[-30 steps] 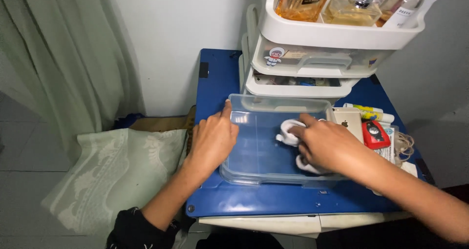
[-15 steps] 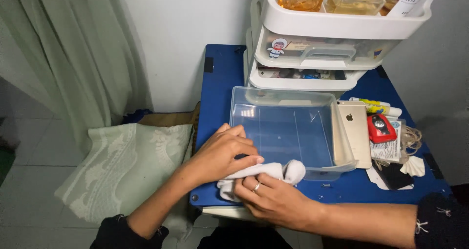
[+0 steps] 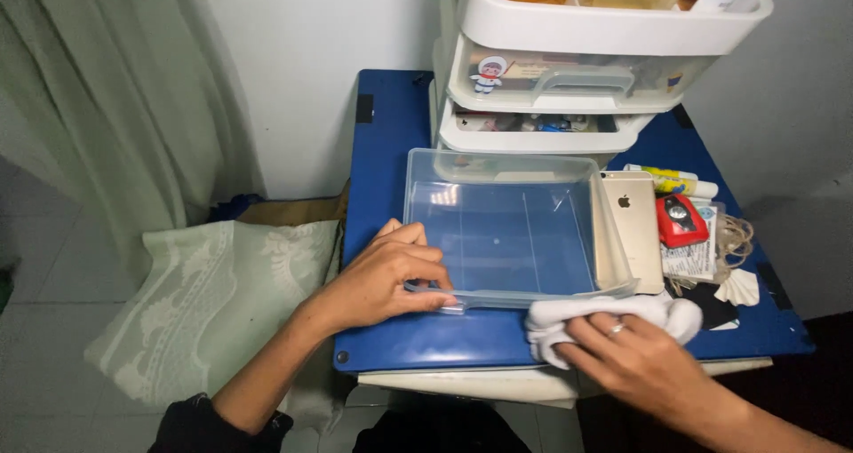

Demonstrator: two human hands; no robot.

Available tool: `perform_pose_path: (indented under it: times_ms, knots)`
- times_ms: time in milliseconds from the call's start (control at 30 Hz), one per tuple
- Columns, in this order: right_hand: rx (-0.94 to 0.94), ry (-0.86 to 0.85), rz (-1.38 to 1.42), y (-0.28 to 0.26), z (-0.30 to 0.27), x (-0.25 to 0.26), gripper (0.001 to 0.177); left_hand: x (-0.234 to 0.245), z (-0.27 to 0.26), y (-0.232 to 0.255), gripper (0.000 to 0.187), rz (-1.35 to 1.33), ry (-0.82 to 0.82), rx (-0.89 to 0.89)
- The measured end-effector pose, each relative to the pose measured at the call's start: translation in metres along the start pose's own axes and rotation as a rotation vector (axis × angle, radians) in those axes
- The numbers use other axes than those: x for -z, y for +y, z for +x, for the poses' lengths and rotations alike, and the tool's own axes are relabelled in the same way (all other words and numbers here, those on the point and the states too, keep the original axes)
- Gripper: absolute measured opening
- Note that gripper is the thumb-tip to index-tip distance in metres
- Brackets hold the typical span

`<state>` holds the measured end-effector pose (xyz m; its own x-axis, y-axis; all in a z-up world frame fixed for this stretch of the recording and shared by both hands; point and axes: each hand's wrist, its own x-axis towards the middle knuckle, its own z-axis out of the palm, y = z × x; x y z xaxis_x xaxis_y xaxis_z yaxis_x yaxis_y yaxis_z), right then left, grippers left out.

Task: The person empties a clear plastic container, wipes its interior with a cloth, and then repacks various small items including a smartphone, a red device, tubes, and packets back into the container. The person then wipes the container's exterior before closing it.

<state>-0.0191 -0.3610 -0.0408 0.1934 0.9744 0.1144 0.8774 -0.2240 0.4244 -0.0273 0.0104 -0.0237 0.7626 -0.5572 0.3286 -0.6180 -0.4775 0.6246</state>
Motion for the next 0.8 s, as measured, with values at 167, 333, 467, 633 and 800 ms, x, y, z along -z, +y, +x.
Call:
perform_pose_path:
  times_ms: [167, 333, 467, 633, 800]
  knots:
    - [-0.092, -0.119, 0.024, 0.007, -0.018, 0.009, 0.031, 0.000, 0.001, 0.002, 0.024, 0.025, -0.016, 0.024]
    - [-0.026, -0.026, 0.033, 0.001, 0.001, 0.008, 0.023, -0.001, 0.001, 0.004, 0.025, 0.034, -0.004, 0.045]
    - [0.083, 0.156, 0.024, -0.013, 0.056, 0.019, 0.014, 0.000, 0.000, 0.005, 0.027, 0.035, -0.012, 0.040]
    - [0.139, 0.207, 0.037, -0.023, 0.104, 0.038, 0.016, 0.000, -0.002, 0.008, 0.031, 0.042, 0.002, 0.023]
    - [-0.019, 0.125, 0.294, 0.004, 0.092, 0.094, 0.029, 0.007, -0.018, 0.020, 0.016, -0.065, 0.529, 0.104]
